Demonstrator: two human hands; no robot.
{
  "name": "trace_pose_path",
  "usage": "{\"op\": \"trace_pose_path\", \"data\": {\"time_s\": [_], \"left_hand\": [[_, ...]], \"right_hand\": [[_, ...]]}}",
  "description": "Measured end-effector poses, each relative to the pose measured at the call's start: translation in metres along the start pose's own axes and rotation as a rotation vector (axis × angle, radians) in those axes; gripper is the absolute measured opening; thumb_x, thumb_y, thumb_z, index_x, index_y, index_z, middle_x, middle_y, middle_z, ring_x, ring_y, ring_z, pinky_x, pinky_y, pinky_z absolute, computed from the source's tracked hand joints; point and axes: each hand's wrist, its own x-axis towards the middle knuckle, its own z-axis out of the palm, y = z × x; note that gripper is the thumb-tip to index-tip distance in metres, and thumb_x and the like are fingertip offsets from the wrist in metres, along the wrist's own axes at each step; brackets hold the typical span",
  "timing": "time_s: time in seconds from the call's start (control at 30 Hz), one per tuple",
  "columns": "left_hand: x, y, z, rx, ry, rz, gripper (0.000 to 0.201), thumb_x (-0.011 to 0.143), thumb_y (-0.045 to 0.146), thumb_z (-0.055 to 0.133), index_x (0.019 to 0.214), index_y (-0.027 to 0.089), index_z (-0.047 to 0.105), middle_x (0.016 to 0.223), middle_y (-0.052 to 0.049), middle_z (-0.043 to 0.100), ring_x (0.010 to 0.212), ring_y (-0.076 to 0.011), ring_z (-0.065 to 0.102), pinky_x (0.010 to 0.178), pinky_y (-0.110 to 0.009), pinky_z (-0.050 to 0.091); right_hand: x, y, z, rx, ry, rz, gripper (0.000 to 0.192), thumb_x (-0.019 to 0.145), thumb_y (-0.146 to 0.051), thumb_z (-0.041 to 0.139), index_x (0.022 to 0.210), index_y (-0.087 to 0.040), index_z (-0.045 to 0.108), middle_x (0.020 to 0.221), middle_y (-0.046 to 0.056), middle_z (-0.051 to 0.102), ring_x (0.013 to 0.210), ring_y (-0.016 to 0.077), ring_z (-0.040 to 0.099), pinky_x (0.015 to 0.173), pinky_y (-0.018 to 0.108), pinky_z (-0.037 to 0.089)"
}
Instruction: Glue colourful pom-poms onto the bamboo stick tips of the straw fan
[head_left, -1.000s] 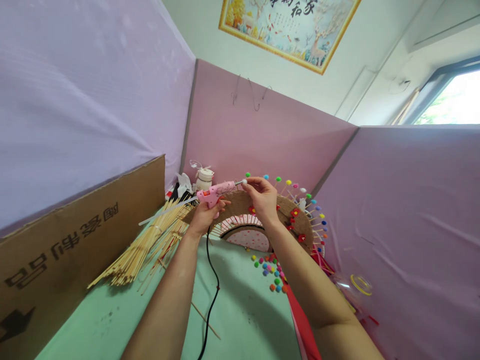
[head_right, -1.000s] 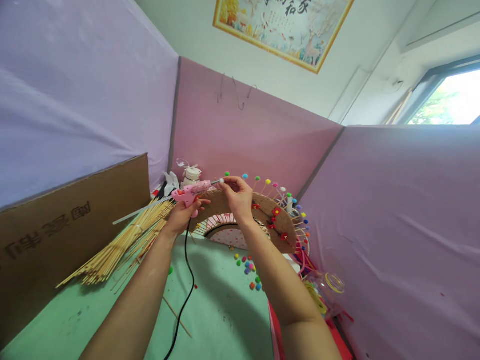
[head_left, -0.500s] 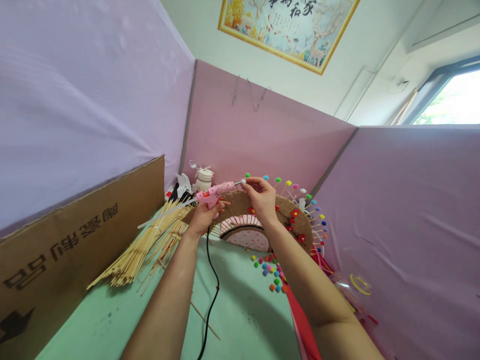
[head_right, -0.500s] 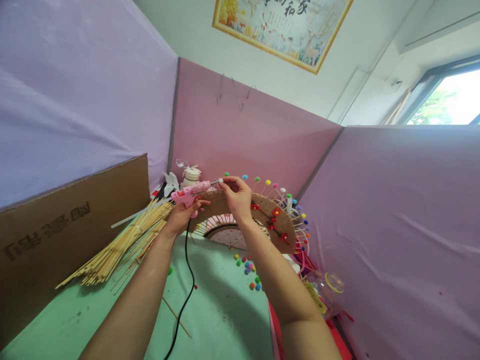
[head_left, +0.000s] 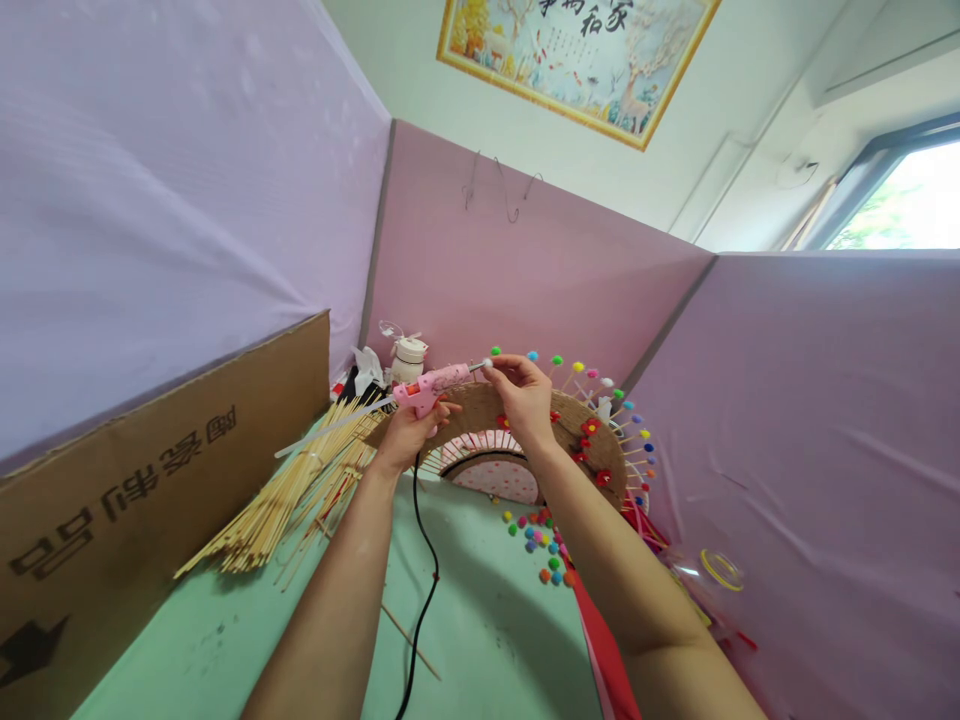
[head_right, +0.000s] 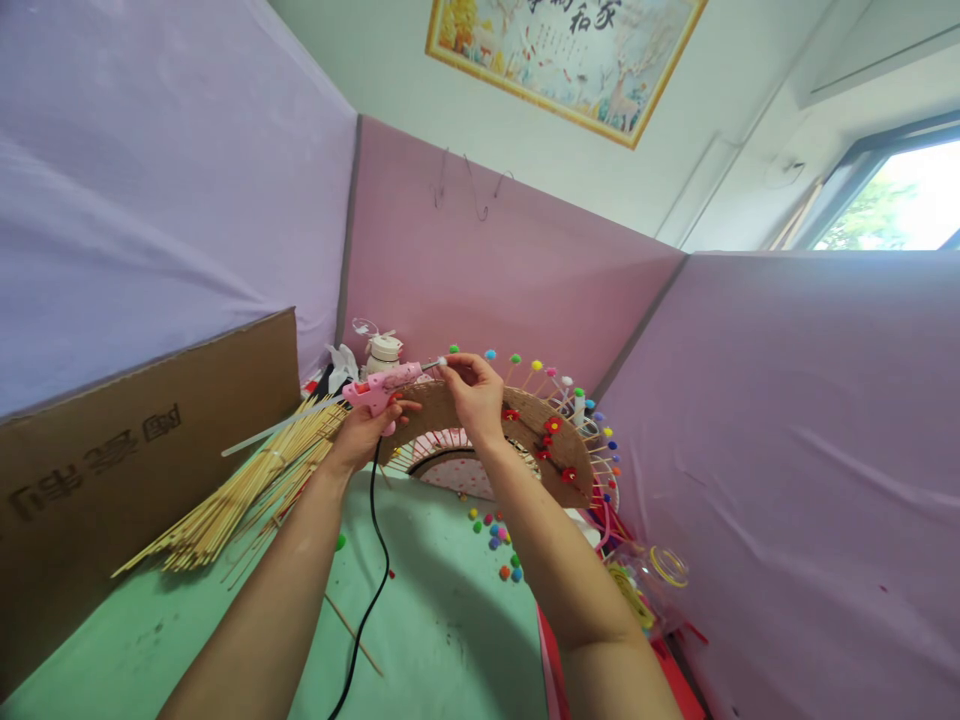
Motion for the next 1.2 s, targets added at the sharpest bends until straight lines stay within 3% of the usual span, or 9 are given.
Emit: {"op": "trace_pose_path", "data": {"time_s": [0.57, 0.93, 1.1, 1.2], "left_hand": [[0.000, -0.002, -0.002, 0.003, -0.030, 0.018, 0.048, 0.062, 0.054, 0.082, 0.086, 0.014, 0.071, 0.088, -0.009, 0.076, 0.077, -0.0174, 0.064, 0.072, -0.028, 0.047], [0.002, -0.004, -0.002, 0.004, -0.021, 0.019, 0.048, 0.063, 0.053, 0.082, 0.090, 0.015, 0.071, 0.093, -0.010, 0.076, 0.078, -0.0175, 0.066, 0.069, -0.028, 0.047], [0.003, -0.003, -0.001, -0.036, -0.033, 0.034, 0.044, 0.064, 0.052, 0.082, 0.082, 0.015, 0.067, 0.091, -0.009, 0.075, 0.078, -0.0171, 0.067, 0.069, -0.028, 0.047], [0.002, 0.001, 0.002, -0.056, -0.023, 0.038, 0.045, 0.059, 0.051, 0.084, 0.078, 0.015, 0.065, 0.087, -0.008, 0.074, 0.082, -0.0197, 0.069, 0.067, -0.027, 0.048]], "right_hand": [[-0.001, 0.002, 0.000, 0.032, 0.006, -0.015, 0.021, 0.069, -0.036, 0.078, 0.080, -0.020, 0.069, 0.082, 0.001, 0.073, 0.082, 0.0168, 0.067, 0.081, 0.032, 0.053], [-0.009, -0.015, -0.012, 0.162, -0.021, 0.148, 0.026, 0.062, -0.035, 0.082, 0.080, -0.021, 0.068, 0.078, -0.001, 0.071, 0.073, 0.0135, 0.065, 0.075, 0.029, 0.053], [0.013, -0.037, -0.038, -0.077, -0.019, -0.048, 0.025, 0.068, -0.037, 0.079, 0.084, -0.022, 0.069, 0.082, 0.001, 0.072, 0.076, 0.0144, 0.065, 0.076, 0.031, 0.054], [0.040, -0.052, -0.054, -0.368, -0.130, -0.251, 0.016, 0.075, -0.035, 0.073, 0.083, -0.021, 0.069, 0.082, 0.002, 0.071, 0.076, 0.0154, 0.064, 0.077, 0.033, 0.053]]}}
